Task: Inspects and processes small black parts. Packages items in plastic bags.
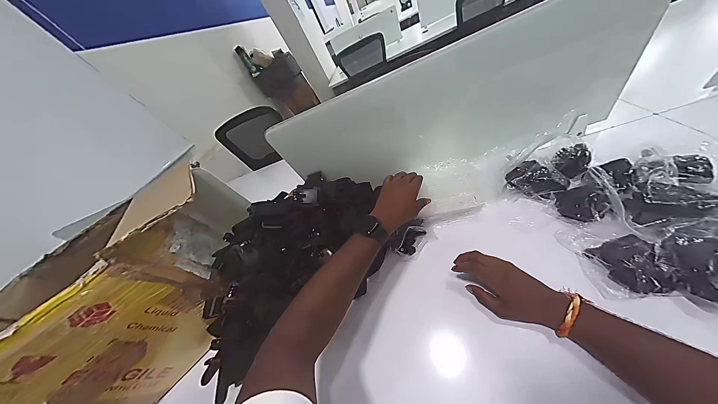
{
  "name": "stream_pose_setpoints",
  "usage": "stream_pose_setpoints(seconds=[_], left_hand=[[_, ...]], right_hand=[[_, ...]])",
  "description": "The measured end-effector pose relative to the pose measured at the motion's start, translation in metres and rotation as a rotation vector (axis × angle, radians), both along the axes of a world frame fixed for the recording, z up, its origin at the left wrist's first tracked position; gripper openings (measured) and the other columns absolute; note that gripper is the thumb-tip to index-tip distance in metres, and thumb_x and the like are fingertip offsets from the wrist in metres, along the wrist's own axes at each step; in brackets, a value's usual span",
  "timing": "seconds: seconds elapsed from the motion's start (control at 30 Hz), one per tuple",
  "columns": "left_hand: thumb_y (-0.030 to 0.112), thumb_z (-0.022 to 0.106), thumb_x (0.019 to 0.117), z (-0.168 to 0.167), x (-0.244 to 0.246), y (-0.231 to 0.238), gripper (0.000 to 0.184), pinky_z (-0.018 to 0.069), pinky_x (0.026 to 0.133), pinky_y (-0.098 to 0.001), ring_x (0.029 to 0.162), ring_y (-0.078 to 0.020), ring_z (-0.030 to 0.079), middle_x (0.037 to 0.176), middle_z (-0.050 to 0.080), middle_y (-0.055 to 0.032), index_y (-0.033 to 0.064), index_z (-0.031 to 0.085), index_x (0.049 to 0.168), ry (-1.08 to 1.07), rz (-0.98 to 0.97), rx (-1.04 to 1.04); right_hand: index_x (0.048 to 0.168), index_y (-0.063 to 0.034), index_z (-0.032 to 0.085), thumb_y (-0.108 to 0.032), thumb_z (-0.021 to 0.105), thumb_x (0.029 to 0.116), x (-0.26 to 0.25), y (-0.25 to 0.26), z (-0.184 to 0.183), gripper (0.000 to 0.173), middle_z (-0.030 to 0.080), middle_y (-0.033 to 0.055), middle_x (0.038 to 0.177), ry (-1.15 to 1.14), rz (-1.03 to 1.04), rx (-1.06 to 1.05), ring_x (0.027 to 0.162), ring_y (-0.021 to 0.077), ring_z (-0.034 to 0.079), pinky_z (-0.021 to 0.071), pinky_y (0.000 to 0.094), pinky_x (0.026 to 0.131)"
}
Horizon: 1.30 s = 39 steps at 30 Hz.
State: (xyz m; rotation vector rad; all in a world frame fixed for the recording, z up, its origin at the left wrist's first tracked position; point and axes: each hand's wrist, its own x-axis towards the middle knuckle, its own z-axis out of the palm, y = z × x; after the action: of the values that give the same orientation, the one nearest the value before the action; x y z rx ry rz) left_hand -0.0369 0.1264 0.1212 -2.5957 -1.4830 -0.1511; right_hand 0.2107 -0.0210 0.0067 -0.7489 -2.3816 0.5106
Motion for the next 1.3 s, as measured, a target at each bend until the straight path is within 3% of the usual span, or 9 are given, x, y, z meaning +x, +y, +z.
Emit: stream_pose_setpoints(seconds=[0.17, 0.37, 0.43, 0.5, 0.57, 0.63, 0.77, 1.0, 1.3], left_hand=[[0.031, 0.054, 0.1043, -0.009, 0.019, 0.019, 0.034, 0.0433, 0.104, -0.0622, 0.125, -0.035, 0.059, 0.126, 0.068, -0.0139, 0.0039, 0.074, 0.112, 0.076, 0.053, -0.042], [0.019, 0.05, 0.1038, -0.001, 0.013, 0.017, 0.027, 0.0501, 0.093, -0.0575, 0.103, -0.0321, 0.067, 0.101, 0.071, -0.0118, 0.0051, 0.071, 0.093, 0.064, 0.046, 0.011], [0.023, 0.056, 0.1032, -0.002, 0.013, 0.012, 0.026, 0.0492, 0.094, -0.0601, 0.106, -0.0337, 0.068, 0.108, 0.072, -0.0133, 0.005, 0.074, 0.1, 0.056, 0.014, -0.028], [0.048, 0.056, 0.1006, -0.008, 0.012, 0.017, 0.047, 0.0431, 0.104, -0.0634, 0.125, -0.0338, 0.061, 0.133, 0.066, -0.0128, 0.0072, 0.074, 0.118, 0.096, 0.018, -0.086], [0.067, 0.046, 0.0983, -0.008, 0.015, 0.017, 0.071, 0.0327, 0.113, -0.068, 0.14, -0.0358, 0.048, 0.151, 0.054, -0.0134, 0.0094, 0.068, 0.133, 0.03, 0.033, -0.054], [0.064, 0.033, 0.1036, 0.0, 0.023, 0.022, 0.07, 0.028, 0.117, -0.0659, 0.146, -0.0336, 0.041, 0.158, 0.047, -0.0116, 0.0117, 0.06, 0.143, -0.102, 0.025, 0.051], [0.047, 0.026, 0.1098, 0.007, 0.053, 0.053, 0.06, 0.0341, 0.116, -0.0589, 0.143, -0.0283, 0.047, 0.152, 0.053, -0.0115, 0.0096, 0.057, 0.145, -0.278, -0.04, 0.048], [0.061, 0.018, 0.1068, -0.029, 0.091, 0.083, 0.071, 0.024, 0.115, -0.0729, 0.152, -0.0359, 0.031, 0.164, 0.038, -0.0115, 0.0175, 0.042, 0.158, -0.114, 0.003, -0.273], [0.059, 0.019, 0.107, -0.069, 0.07, 0.072, 0.071, 0.0162, 0.117, -0.0745, 0.155, -0.0351, 0.025, 0.167, 0.032, -0.0089, 0.0175, 0.029, 0.164, -0.05, -0.035, -0.284]], right_hand=[[0.131, -0.0091, 0.062, -0.018, 0.058, 0.098, 0.001, 0.001, 0.002, 0.034, 0.06, 0.0106, 0.135, 0.005, 0.012, -0.021, 0.123, 0.0212, 0.06, 0.0513, 0.0374, 0.101], [0.131, -0.0107, 0.061, -0.018, 0.058, 0.0985, -0.001, 0.001, 0.002, 0.034, 0.06, 0.0092, 0.135, -0.01, 0.001, -0.023, 0.122, 0.0214, 0.06, 0.052, 0.0383, 0.1], [0.13, -0.0099, 0.062, -0.018, 0.058, 0.0981, -0.001, 0.001, 0.002, 0.033, 0.06, 0.0096, 0.135, -0.003, 0.001, -0.019, 0.122, 0.022, 0.061, 0.0526, 0.039, 0.099], [0.131, -0.0104, 0.062, -0.019, 0.058, 0.0988, -0.001, 0.001, 0.002, 0.034, 0.06, 0.0091, 0.136, -0.011, 0.003, -0.024, 0.122, 0.022, 0.06, 0.0523, 0.0392, 0.099], [0.132, -0.0118, 0.061, -0.02, 0.058, 0.0993, 0.0, 0.002, 0.002, 0.034, 0.059, 0.0087, 0.136, -0.025, 0.005, -0.03, 0.121, 0.0223, 0.06, 0.0524, 0.0407, 0.097], [0.133, -0.0131, 0.06, -0.021, 0.057, 0.0998, -0.002, 0.004, 0.0, 0.034, 0.059, 0.0082, 0.136, -0.032, 0.003, -0.032, 0.121, 0.0223, 0.06, 0.0524, 0.0415, 0.096], [0.132, -0.0134, 0.06, -0.022, 0.057, 0.1006, -0.006, 0.006, 0.001, 0.033, 0.06, 0.0076, 0.136, -0.045, 0.009, -0.029, 0.12, 0.0223, 0.061, 0.0525, 0.0423, 0.095], [0.125, -0.0135, 0.064, -0.025, 0.054, 0.101, 0.0, 0.006, -0.001, 0.028, 0.066, 0.007, 0.124, -0.055, -0.106, 0.031, 0.111, 0.0246, 0.063, 0.0509, 0.0456, 0.088], [0.124, -0.0151, 0.064, -0.031, 0.056, 0.0984, 0.0, 0.011, 0.005, 0.032, 0.062, 0.0078, 0.128, -0.2, -0.302, -0.066, 0.119, 0.0295, 0.058, 0.0443, 0.053, 0.096]])
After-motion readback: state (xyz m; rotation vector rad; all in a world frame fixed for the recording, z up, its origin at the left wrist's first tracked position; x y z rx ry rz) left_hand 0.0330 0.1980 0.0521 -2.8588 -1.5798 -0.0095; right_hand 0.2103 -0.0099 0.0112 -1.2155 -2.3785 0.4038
